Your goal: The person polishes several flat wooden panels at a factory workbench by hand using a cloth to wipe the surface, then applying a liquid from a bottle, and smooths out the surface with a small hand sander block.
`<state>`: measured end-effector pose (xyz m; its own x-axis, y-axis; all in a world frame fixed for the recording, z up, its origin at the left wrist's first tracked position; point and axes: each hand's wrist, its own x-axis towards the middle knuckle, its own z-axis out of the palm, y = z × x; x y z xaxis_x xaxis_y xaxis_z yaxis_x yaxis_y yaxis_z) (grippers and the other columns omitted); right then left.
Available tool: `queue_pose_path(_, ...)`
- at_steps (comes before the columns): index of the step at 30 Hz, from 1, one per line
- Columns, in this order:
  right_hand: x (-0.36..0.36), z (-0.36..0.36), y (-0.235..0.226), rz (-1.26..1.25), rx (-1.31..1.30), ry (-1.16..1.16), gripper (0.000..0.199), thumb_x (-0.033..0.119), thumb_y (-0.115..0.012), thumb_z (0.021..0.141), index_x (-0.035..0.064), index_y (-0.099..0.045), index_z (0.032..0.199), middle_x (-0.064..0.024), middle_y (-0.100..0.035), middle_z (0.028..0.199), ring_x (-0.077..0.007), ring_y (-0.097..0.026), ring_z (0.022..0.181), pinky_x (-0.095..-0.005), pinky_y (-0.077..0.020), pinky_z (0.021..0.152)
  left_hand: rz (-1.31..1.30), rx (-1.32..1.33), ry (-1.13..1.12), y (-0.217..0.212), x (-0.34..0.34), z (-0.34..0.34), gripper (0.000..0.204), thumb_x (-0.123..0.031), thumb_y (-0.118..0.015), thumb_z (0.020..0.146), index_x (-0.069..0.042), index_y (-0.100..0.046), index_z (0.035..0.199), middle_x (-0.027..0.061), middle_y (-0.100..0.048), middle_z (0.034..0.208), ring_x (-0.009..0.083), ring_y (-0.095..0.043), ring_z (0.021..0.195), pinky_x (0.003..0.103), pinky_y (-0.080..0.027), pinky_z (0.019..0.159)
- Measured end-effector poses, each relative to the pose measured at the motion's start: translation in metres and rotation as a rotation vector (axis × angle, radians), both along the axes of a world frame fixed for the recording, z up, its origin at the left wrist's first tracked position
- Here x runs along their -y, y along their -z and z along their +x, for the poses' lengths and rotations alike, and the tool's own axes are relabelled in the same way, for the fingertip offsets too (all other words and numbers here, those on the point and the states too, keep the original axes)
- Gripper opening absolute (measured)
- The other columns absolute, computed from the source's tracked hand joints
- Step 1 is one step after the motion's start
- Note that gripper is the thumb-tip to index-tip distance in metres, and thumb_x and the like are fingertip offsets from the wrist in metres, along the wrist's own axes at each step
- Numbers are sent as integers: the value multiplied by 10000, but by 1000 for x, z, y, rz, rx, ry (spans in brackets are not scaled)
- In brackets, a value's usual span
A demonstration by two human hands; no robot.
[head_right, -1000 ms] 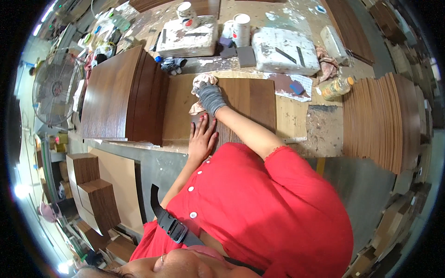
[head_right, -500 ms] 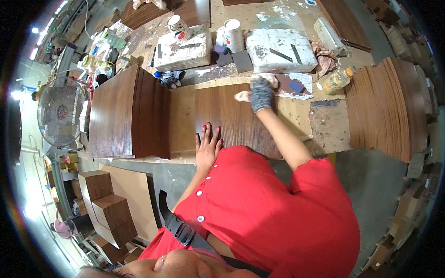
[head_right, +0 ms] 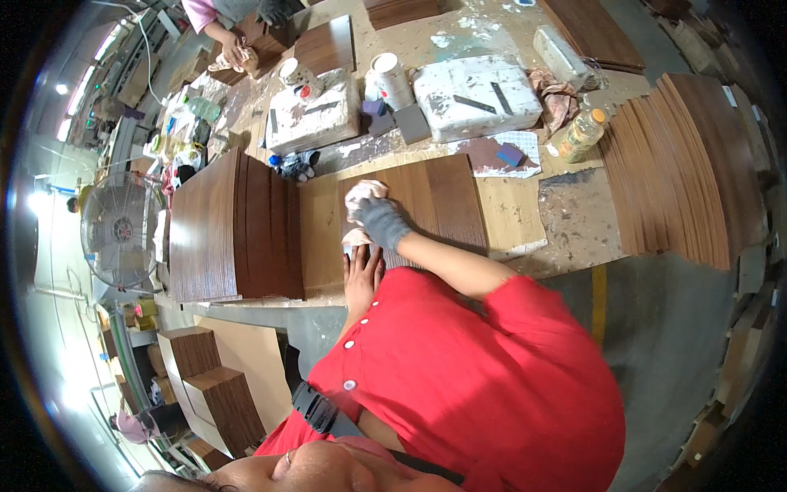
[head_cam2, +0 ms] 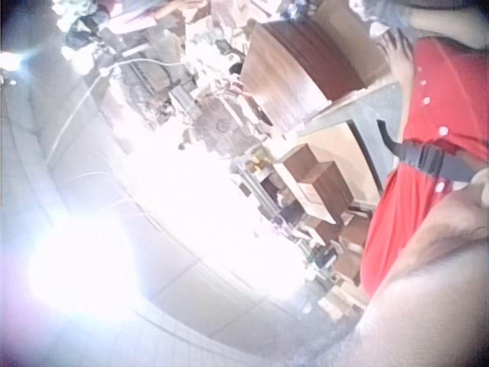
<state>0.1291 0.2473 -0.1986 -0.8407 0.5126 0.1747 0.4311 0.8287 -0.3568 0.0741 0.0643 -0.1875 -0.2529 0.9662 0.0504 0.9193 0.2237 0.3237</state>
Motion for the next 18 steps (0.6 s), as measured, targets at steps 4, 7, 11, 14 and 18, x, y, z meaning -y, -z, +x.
queue_pose_path(4,-81,94,38,240,-291,216,208,205,-579,858,121,-709,996,-100,-678,1100,-276,-622,1038,-392,-453,977,-5,-25,56,-26,-13,15,472,-301,-469,1041,-214,-461,1505,124,-273,1635,300,-254,1509,524,-174,1223)
queue_pose_path(7,-138,132,44,126,-111,475,380,331,-672,810,101,-685,1113,-176,-641,1167,-359,-557,1120,-505,-407,1004,-20,-33,-11,-20,-2,11,479,-307,-466,1040,-246,-449,1514,108,-260,1643,284,-233,1520,514,-166,1228)
queue_pose_path(11,-122,161,39,169,-211,562,352,227,-639,838,106,-660,1168,-197,-601,1141,-368,-548,1111,-480,-438,955,-13,-60,-3,-22,-5,18,484,-312,-506,1020,-226,-471,1496,125,-295,1623,279,-280,1502,493,-192,1228)
queue_pose_path(14,-43,145,16,261,55,480,280,214,-565,871,78,-662,1096,-172,-593,1052,-334,-568,1015,-448,-456,921,101,-23,-23,-24,-1,19,432,-271,-552,1003,-188,-550,1427,154,-373,1575,298,-356,1460,488,-255,1210)
queue_pose_path(18,66,125,41,50,64,346,491,407,-653,837,108,-631,1227,-203,-509,1322,-404,-474,1246,-562,-411,992,144,28,-10,-19,3,13,462,-252,-549,1000,-127,-515,1443,162,-388,1563,305,-369,1451,476,-284,1200)
